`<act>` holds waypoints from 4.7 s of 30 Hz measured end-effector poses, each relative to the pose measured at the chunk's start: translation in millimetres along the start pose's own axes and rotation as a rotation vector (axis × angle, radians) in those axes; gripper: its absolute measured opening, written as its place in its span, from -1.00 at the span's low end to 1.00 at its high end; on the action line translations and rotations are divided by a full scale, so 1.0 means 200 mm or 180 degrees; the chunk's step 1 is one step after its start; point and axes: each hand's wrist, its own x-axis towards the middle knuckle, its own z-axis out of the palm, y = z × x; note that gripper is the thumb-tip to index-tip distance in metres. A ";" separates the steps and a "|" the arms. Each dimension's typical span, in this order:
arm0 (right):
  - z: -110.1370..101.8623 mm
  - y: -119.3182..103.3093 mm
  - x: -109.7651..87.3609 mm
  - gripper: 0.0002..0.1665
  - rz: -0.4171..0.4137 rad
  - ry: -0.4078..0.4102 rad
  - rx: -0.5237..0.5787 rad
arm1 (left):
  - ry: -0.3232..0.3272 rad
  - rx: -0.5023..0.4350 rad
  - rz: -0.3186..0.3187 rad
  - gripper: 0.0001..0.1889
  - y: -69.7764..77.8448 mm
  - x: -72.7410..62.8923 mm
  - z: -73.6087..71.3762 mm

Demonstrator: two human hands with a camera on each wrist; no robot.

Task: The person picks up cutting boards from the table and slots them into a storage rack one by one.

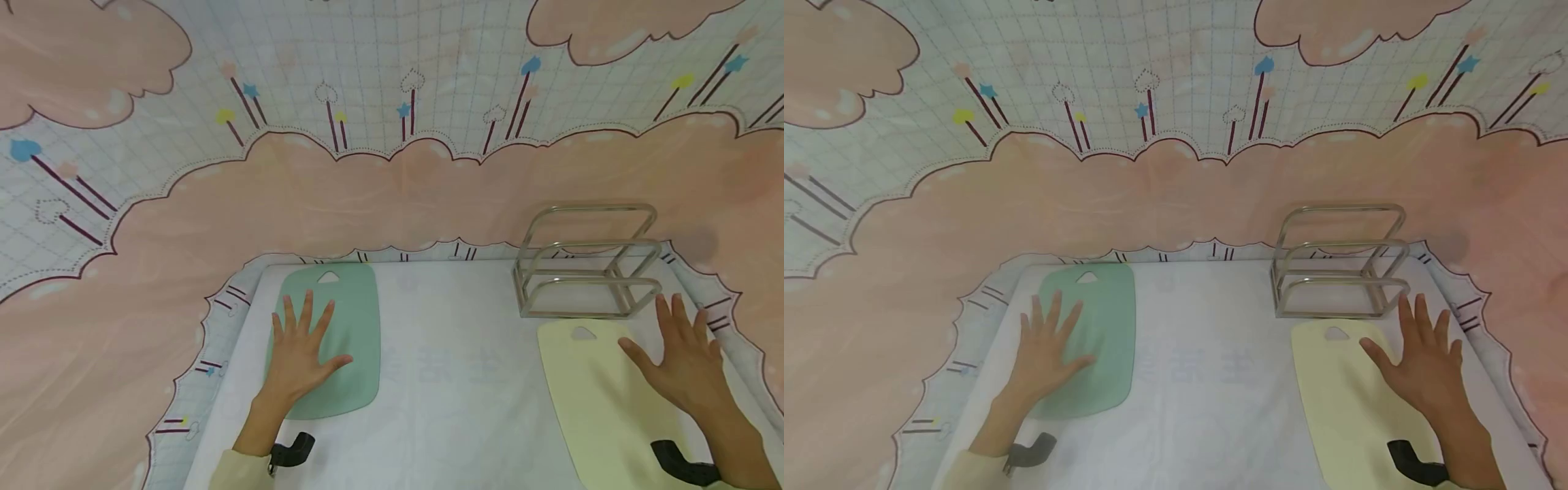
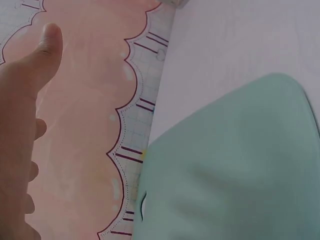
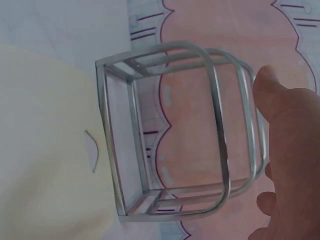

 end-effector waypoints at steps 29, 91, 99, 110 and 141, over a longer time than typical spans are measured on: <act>0.03 0.07 0.05 -0.04 0.0286 0.0168 0.0605 | -0.0028 -0.0803 0.0249 0.04 0.48 0.30 0.25; 0.10 0.20 0.21 -0.24 0.0728 0.0033 0.1681 | -0.1159 -0.3337 -0.0243 -0.32 1.34 0.65 0.60; 0.11 0.22 0.22 -0.24 0.0825 0.0049 0.1909 | -0.1408 -0.3257 -0.0527 -0.25 1.40 0.70 0.64; 0.13 0.15 0.26 -0.19 0.0853 0.0159 0.1852 | -0.1299 -0.3339 -0.0732 -0.26 1.38 0.75 0.66; 0.18 0.04 0.27 -0.20 0.0822 0.0234 0.1877 | -0.1153 -0.2914 -0.0685 -0.26 1.28 0.73 0.63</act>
